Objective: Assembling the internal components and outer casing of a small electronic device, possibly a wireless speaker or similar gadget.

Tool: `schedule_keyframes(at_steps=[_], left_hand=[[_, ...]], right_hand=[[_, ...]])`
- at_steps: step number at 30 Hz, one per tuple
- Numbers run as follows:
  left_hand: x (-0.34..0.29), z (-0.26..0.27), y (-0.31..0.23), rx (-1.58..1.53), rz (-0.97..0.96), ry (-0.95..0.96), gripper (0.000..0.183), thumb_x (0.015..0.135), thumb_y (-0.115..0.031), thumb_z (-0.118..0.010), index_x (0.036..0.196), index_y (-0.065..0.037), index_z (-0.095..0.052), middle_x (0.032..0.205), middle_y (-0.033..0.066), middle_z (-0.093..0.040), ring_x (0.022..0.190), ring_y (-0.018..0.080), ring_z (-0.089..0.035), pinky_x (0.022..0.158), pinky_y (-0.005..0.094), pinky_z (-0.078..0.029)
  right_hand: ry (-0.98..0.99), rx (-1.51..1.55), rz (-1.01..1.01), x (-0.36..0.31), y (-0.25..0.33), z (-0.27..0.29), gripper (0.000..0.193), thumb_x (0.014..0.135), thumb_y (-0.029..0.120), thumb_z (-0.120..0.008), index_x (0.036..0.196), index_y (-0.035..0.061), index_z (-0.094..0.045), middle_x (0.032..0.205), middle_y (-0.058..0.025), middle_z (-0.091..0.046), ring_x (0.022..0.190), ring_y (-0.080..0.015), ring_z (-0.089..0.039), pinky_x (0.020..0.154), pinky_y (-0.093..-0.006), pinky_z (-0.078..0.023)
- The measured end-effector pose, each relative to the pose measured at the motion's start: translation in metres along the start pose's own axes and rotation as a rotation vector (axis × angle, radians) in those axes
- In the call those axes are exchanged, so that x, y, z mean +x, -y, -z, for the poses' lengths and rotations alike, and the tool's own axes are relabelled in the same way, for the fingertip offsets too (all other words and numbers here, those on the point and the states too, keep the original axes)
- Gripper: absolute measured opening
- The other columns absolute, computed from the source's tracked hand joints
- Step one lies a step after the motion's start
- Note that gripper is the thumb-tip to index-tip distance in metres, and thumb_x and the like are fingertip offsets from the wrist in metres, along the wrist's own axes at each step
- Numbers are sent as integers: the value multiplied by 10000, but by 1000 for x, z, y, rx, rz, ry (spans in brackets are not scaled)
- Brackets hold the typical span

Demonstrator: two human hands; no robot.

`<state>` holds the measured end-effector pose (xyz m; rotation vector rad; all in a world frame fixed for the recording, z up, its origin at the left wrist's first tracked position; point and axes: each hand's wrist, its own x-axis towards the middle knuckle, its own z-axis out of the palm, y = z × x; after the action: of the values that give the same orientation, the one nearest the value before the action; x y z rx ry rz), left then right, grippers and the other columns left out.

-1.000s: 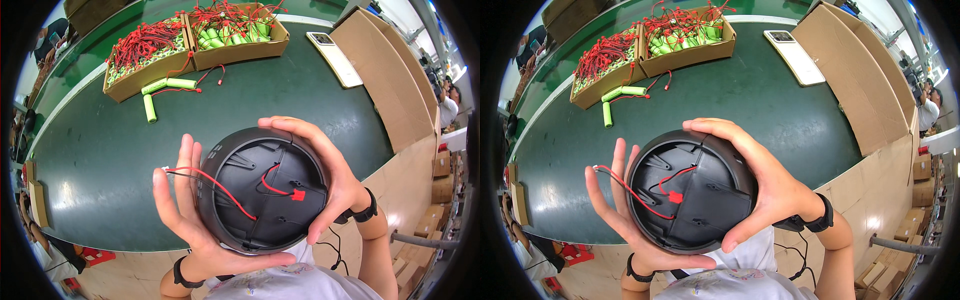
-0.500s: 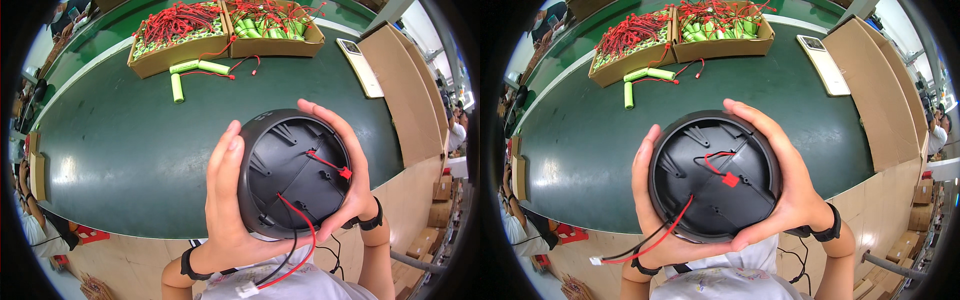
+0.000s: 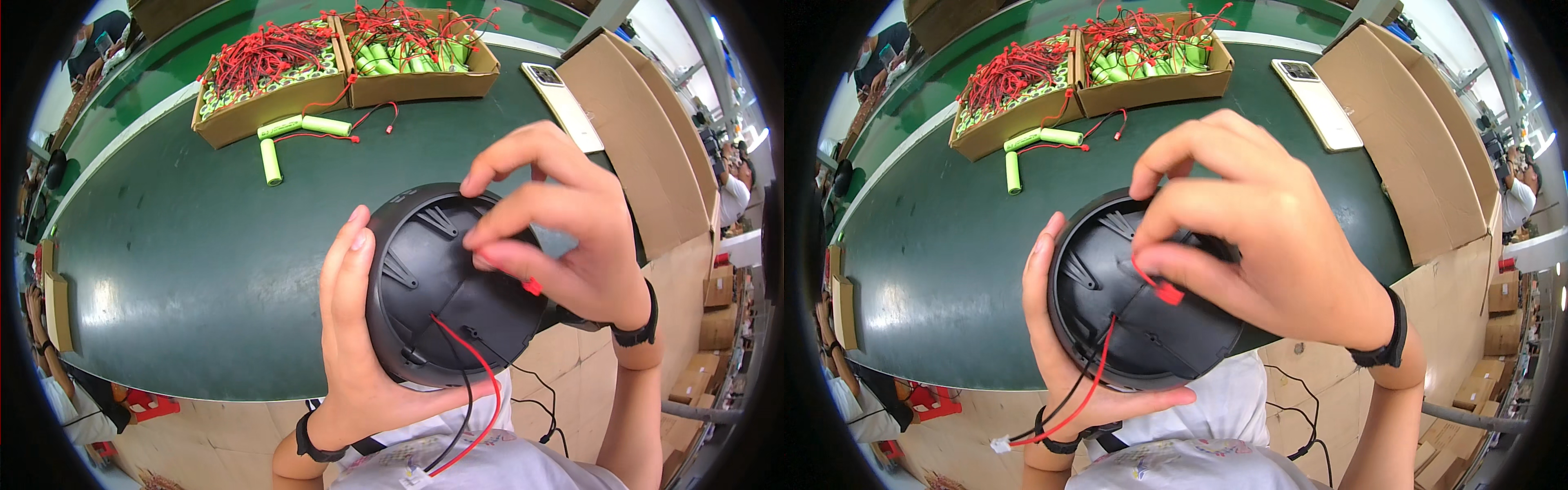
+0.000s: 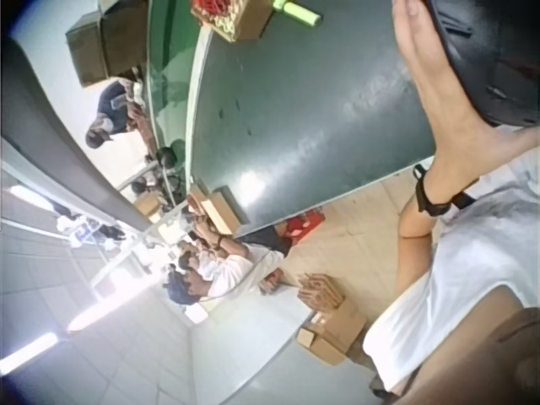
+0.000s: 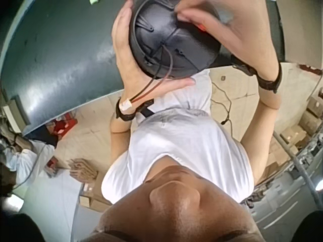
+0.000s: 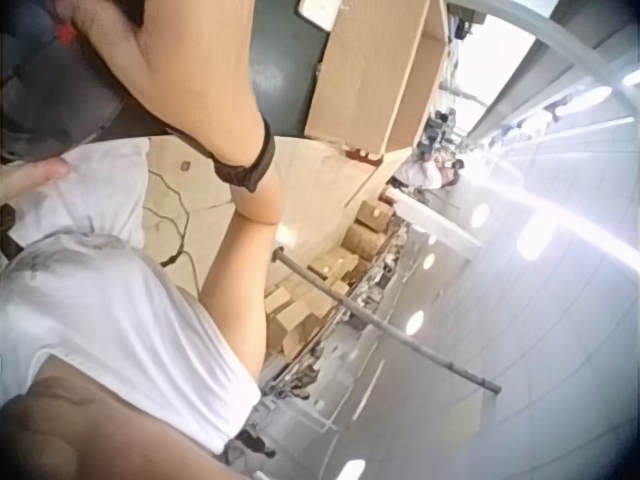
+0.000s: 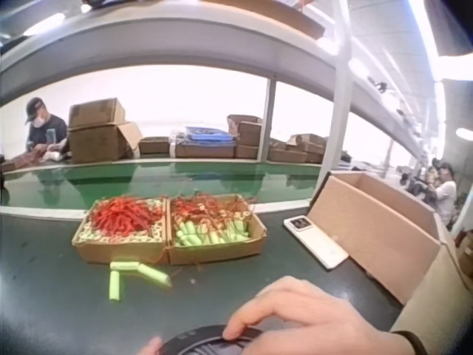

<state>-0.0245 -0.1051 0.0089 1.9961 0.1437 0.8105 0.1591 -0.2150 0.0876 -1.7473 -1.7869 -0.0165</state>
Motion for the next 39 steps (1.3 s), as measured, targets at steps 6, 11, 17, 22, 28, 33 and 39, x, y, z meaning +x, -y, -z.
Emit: schedule_keyframes(at_steps=[6, 11, 17, 22, 28, 33, 39], left_hand=[[-2, -2, 1, -50, 12, -6, 1396, 392, -429, -937, 1435, 1, -116, 1459, 230, -195, 1298, 345, -359, 1070, 447, -329], [-2, -2, 1, -66, 9, -6, 1398, 386, -424, -939, 1434, 8, -120, 1460, 228, -199, 1292, 342, -367, 1068, 444, -333], [-1, -1, 0, -25, 6, -4, 1387, 379, -417, -941, 1427, 15, -141, 1448, 224, -224, 1288, 336, -374, 1060, 438, -343], [0, 0, 1, -15, -2, 3, 1383, 380, -426, -938, 1426, 13, -147, 1442, 225, -235, 1289, 339, -371, 1058, 441, -343], [-2, 2, 2, -25, -32, 14, 1376, 398, -440, -930, 1431, 5, -139, 1444, 240, -227, 1293, 357, -367, 1062, 447, -338], [-4, 2, 2, -2, -37, 22, 1367, 424, -444, -923, 1433, 5, -117, 1441, 280, -202, 1287, 382, -371, 1056, 457, -344], [2, 6, 4, -82, -68, 136, 1377, 419, -465, -922, 1434, -18, -105, 1437, 302, -171, 1277, 405, -373, 1030, 476, -379]], right_hand=[[15, 115, -37, 8, 3, 5, 154, 662, 91, -695, 811, 67, -665, 1186, -152, -575, 1098, -296, -534, 871, -367, -419], [60, 168, 45, 3, -4, -3, 121, 702, 118, -705, 817, 87, -683, 1229, -174, -557, 1109, -282, -536, 839, -357, -434], [-29, 284, -33, 5, -19, -9, 92, 751, 115, -711, 788, 40, -672, 1156, -169, -593, 1032, -263, -587, 808, -338, -471], [-44, 260, -32, 5, -17, -6, 76, 759, 91, -695, 797, 29, -673, 1126, -165, -608, 1040, -270, -587, 841, -345, -467], [25, 520, -186, -1, -14, -8, 424, 812, 167, -632, 1173, -22, -515, 1244, -174, -542, 1168, -274, -517, 983, -356, -390], [-54, 958, -536, -25, 1, -21, 711, 928, 481, -442, 1350, -82, -342, 1346, -229, -444, 1274, -286, -429, 1079, -371, -303], [-214, 884, -420, -41, 5, -53, 831, 918, 599, -282, 1326, -122, -350, 1420, -265, -334, 1296, -313, -399, 1079, -402, -305]])
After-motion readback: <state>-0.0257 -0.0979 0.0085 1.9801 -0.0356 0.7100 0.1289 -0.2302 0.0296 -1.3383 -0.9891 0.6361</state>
